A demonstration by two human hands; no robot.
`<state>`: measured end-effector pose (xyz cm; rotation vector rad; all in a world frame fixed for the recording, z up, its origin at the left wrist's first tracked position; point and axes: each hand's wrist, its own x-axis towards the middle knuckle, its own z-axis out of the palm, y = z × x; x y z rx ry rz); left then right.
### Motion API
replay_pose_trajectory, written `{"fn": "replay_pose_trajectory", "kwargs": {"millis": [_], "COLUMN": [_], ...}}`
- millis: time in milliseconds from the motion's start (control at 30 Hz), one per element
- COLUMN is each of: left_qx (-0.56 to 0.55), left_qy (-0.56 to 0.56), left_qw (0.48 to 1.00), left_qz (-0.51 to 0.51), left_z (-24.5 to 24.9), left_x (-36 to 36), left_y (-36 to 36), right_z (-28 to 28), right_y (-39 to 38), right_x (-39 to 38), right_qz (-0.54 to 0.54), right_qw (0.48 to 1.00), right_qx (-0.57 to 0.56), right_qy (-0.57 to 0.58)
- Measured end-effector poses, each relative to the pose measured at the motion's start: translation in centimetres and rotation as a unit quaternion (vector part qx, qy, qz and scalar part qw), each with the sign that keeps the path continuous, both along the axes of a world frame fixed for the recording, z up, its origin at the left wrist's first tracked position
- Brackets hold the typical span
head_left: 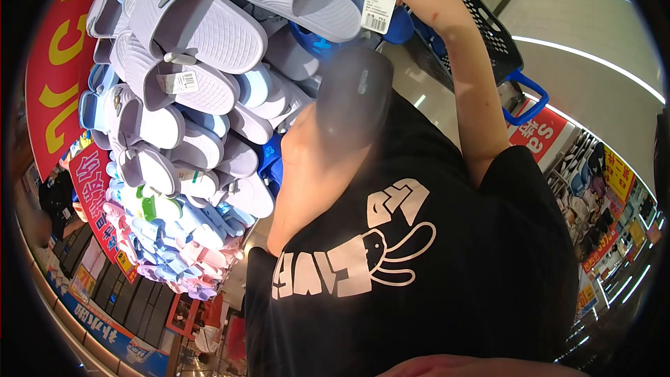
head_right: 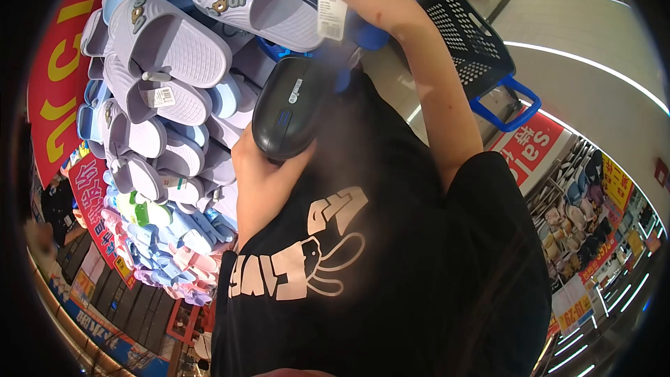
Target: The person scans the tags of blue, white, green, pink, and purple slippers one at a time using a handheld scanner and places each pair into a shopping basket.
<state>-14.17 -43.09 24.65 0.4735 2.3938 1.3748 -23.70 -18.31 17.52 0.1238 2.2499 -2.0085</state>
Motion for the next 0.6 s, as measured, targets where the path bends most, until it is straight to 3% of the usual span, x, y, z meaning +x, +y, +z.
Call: {"fn": "replay_pose_trajectory", "kwargs": {"millis": [67,100,167,233,333,500,567,600], "left_qx": [0.009,0.017,0.007,-0.003,0.014,0.005,0.014,0.02], "left_qy": [-0.035,-0.07,-0.069,-0.068,-0.093,-0.177,-0.181,-0.187], "left_qw": [0.999,0.996,0.996,0.996,0.993,0.978,0.976,0.973], "left_qz": [0.027,0.052,0.058,0.063,0.065,0.112,0.123,0.132], "left_z": [0.1,0.2,-0.2,-0.8,-1.5,-1.8,-1.7,-1.6], "left_x": [0.1,0.1,0.2,0.5,1.1,1.9,2.1,2.4], "left_y": [-0.1,-0.2,-0.9,-1.8,-2.9,-3.9,-4.1,-4.3], "right_z": [-0.4,-1.2,-3.3,-3.5,-5.7,-8.0,-9.4,-6.7], "right_y": [0.2,0.1,-0.4,-1.5,-3.8,-6.6,-7.4,-7.3], "right_x": [0.4,0.7,1.2,0.6,-1.6,-6.5,-7.7,-8.9], "right_qz": [0.046,0.049,-0.038,-0.04,-0.053,-0.081,-0.212,-0.268], "right_qw": [0.968,0.967,0.866,0.866,0.855,0.863,0.781,0.706], "right_qx": [0.247,0.248,0.492,0.488,0.44,0.423,0.492,0.488], "right_qy": [-0.004,-0.001,0.083,0.102,0.27,0.265,0.32,0.439]}}
